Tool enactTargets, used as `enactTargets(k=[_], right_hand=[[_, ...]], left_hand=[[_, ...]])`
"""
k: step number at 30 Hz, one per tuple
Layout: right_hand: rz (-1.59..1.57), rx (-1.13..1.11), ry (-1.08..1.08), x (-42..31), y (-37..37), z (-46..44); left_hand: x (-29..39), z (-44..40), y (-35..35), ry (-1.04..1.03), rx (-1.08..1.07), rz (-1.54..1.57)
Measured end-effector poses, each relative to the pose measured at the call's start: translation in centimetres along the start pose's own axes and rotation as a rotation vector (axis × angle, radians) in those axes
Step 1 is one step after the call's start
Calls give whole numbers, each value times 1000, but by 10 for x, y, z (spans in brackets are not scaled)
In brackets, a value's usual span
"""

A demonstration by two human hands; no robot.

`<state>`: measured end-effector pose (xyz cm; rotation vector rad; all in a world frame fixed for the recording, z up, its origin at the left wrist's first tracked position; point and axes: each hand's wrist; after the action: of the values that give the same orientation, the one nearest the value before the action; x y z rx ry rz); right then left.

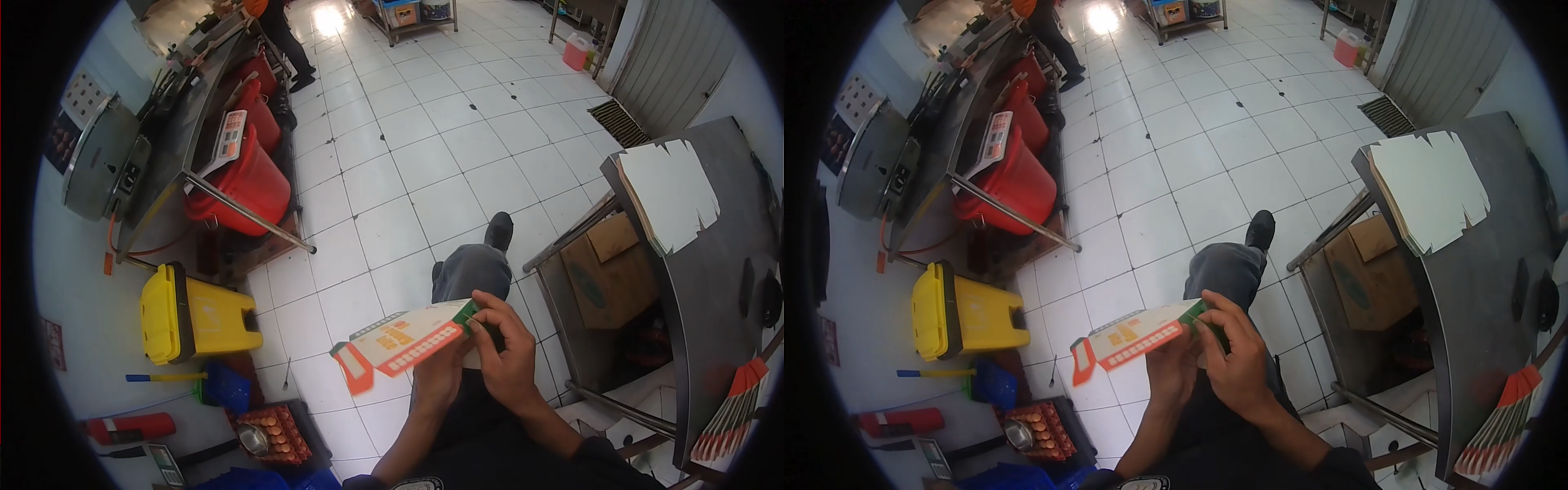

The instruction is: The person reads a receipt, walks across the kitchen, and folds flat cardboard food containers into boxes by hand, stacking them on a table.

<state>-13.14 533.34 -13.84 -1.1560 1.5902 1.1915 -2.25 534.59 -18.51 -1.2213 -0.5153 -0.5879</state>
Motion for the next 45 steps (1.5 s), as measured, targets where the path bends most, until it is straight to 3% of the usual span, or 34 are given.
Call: enactTargets(k=[5,7,9,11,20,27,32,35,38,39,42,44,45], right_hand=[[16,18,38,1,-4,1],[15,24,62,4,-4,4],[19,36,81,6,-6,6],[30,57,96,6,-7,7],[10,136,143,3,-17,10],[-17,-78,143,0,-4,10],[316,-243,318,-3,15,7],[343,-252,167,1,11,15],[337,-81,145,10,4,10],[328,-84,131,24,5,10],[316,-73,161,53,17,4],[324,-36,252,46,21,-1],[282,-6,153,61,17,10]], left_hand=[[-25,-1,35,26,3,39],[-26,1,41,-69,13,-275],[-28,1,44,-84,9,-311],[-30,2,46,-16,-14,-70],[-22,3,47,-4,-41,-29],[-22,9,53,-6,-49,-104],[-27,7,62,-184,-20,-482],[-12,6,37,-273,118,-991],[3,7,22,12,-2,-1118],[-19,10,35,-316,-57,-1045],[10,16,-9,35,-286,-1163],[15,19,-15,-5,-350,-1176],[20,17,-15,-29,-382,-1212]])
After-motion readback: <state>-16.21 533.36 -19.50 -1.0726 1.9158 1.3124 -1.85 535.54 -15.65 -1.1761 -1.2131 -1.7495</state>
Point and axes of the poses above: each hand's wrist, its own z-axis away from the middle knuckle, its own y-axis out of the back of the hand, x = y × z, and after that the axes turned 1 degree about y, right-handed
